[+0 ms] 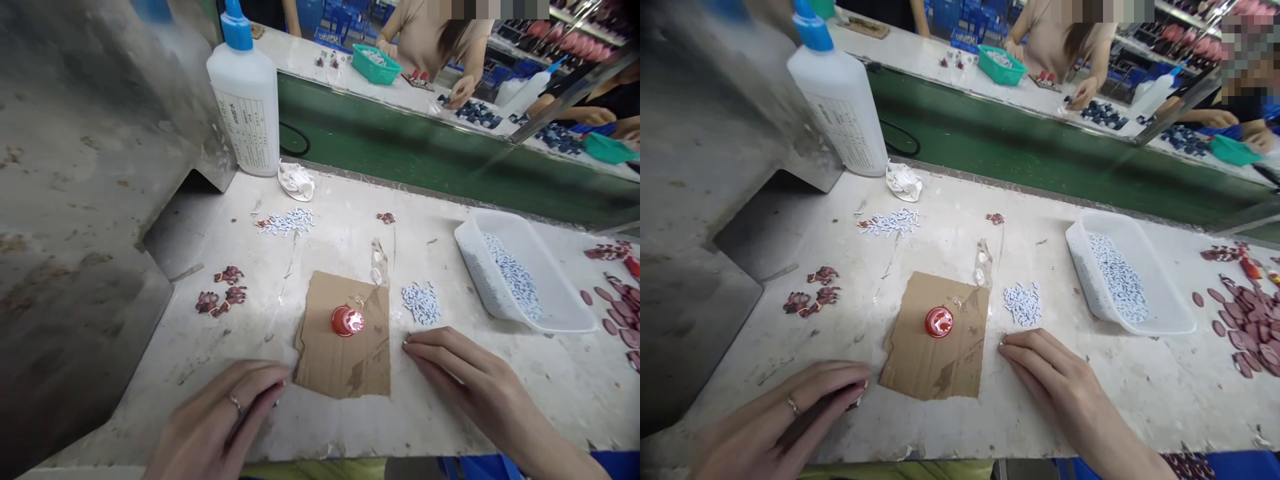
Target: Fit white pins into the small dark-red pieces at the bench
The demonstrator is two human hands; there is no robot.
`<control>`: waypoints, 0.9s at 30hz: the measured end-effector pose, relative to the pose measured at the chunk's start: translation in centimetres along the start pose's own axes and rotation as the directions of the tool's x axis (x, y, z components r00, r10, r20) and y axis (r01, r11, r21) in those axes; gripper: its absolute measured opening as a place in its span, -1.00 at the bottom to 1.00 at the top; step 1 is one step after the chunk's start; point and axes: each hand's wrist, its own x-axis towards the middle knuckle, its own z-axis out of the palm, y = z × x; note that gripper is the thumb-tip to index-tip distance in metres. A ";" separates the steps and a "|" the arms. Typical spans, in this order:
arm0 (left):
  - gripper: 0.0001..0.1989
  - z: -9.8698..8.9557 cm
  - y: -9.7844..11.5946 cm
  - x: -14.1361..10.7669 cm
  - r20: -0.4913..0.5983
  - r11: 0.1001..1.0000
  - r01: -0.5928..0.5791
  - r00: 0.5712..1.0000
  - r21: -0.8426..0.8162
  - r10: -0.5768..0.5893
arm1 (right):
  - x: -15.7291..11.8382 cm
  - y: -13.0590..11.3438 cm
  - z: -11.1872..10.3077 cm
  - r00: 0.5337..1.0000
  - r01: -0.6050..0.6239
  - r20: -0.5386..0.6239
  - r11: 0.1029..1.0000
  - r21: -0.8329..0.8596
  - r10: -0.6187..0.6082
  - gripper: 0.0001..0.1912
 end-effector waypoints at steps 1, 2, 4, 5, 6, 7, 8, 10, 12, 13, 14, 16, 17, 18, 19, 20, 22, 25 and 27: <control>-0.79 -0.2 -0.2 0.6 0.000 0.999 -0.045 0.999 0.019 0.045 | -0.1 0.1 -0.1 1.000 -0.009 -0.003 1.000 0.004 0.009 -0.74; -0.76 -0.4 -0.4 0.9 -0.016 0.997 -0.061 0.998 0.046 0.061 | -0.2 0.0 0.0 0.999 -0.036 -0.031 0.999 0.011 0.037 -0.77; -0.74 -0.5 -0.2 0.9 -0.106 0.995 -0.023 0.994 0.098 0.034 | -0.2 -0.6 0.4 0.985 -0.121 -0.120 0.992 0.028 0.123 -0.86; -0.76 -0.4 -0.1 0.7 -0.150 0.992 0.025 0.989 0.127 -0.006 | -0.1 -1.0 0.7 0.973 -0.163 -0.162 0.986 0.035 0.167 -0.90; -0.75 -0.2 0.0 0.3 -0.170 0.985 0.076 0.984 0.156 -0.049 | 0.0 -1.4 0.9 0.960 -0.195 -0.197 0.980 0.039 0.199 -0.92; -0.73 0.1 0.1 -0.1 -0.185 0.975 0.105 0.980 0.198 -0.068 | 0.2 -1.8 1.2 0.951 -0.210 -0.226 0.977 0.035 0.212 -0.92; -0.71 0.4 0.0 -0.5 -0.191 0.964 0.106 0.980 0.245 -0.059 | 0.4 -2.2 1.3 0.945 -0.213 -0.248 0.977 0.022 0.212 -0.89; -0.70 0.8 -0.5 -1.2 -0.159 0.956 0.041 0.987 0.291 0.006 | 0.8 -2.6 1.4 0.943 -0.207 -0.271 0.978 -0.016 0.195 -0.85; -0.73 0.9 -1.1 -1.7 -0.117 0.965 -0.034 0.991 0.260 0.067 | 1.1 -2.6 1.2 0.946 -0.196 -0.268 0.980 -0.024 0.182 -0.83; -0.73 0.7 -1.3 -1.9 -0.076 0.974 -0.057 0.994 0.218 0.076 | 1.2 -2.5 1.0 0.950 -0.195 -0.250 0.981 -0.008 0.187 -0.84; -0.71 0.5 -1.4 -2.0 -0.031 0.982 -0.062 0.997 0.177 0.069 | 1.3 -2.3 0.8 0.954 -0.197 -0.229 0.980 0.018 0.196 -0.84; -0.66 -0.1 -1.4 -2.0 -0.001 0.987 -0.052 0.999 0.153 0.053 | 1.5 -2.1 0.4 0.957 -0.207 -0.192 0.976 0.070 0.217 -0.86; -0.65 -0.3 -1.3 -1.9 -0.006 0.987 -0.037 0.999 0.159 0.039 | 1.8 -2.1 0.2 0.956 -0.217 -0.182 0.972 0.092 0.231 -0.87; -0.63 -0.6 -1.2 -1.7 -0.023 0.985 -0.017 1.000 0.169 0.021 | 2.1 -2.1 0.0 0.953 -0.227 -0.177 0.967 0.116 0.245 -0.87; -0.63 -0.7 -1.1 -1.6 -0.044 0.985 0.002 0.999 0.174 0.006 | 2.5 -2.3 -0.1 0.950 -0.235 -0.175 0.961 0.145 0.259 -0.88; -0.62 -0.9 -1.1 -1.4 -0.057 0.985 0.014 0.998 0.172 -0.005 | 3.0 -2.5 -0.2 0.945 -0.244 -0.175 0.952 0.185 0.276 -0.90; -0.62 -1.0 -1.0 -1.0 -0.056 0.991 -0.004 0.998 0.134 0.011 | 4.1 -3.3 -0.2 0.933 -0.262 -0.173 0.925 0.277 0.316 -0.91; -0.67 -0.9 -0.7 -0.6 -0.146 0.995 0.032 0.989 0.092 -0.018 | 5.9 -4.4 0.0 0.918 -0.270 -0.173 0.881 0.389 0.358 -0.94; -0.74 -0.7 -0.1 -0.3 -0.240 0.994 0.106 0.966 0.028 -0.096 | 6.8 -4.9 0.2 0.919 -0.249 -0.177 0.868 0.429 0.351 -0.96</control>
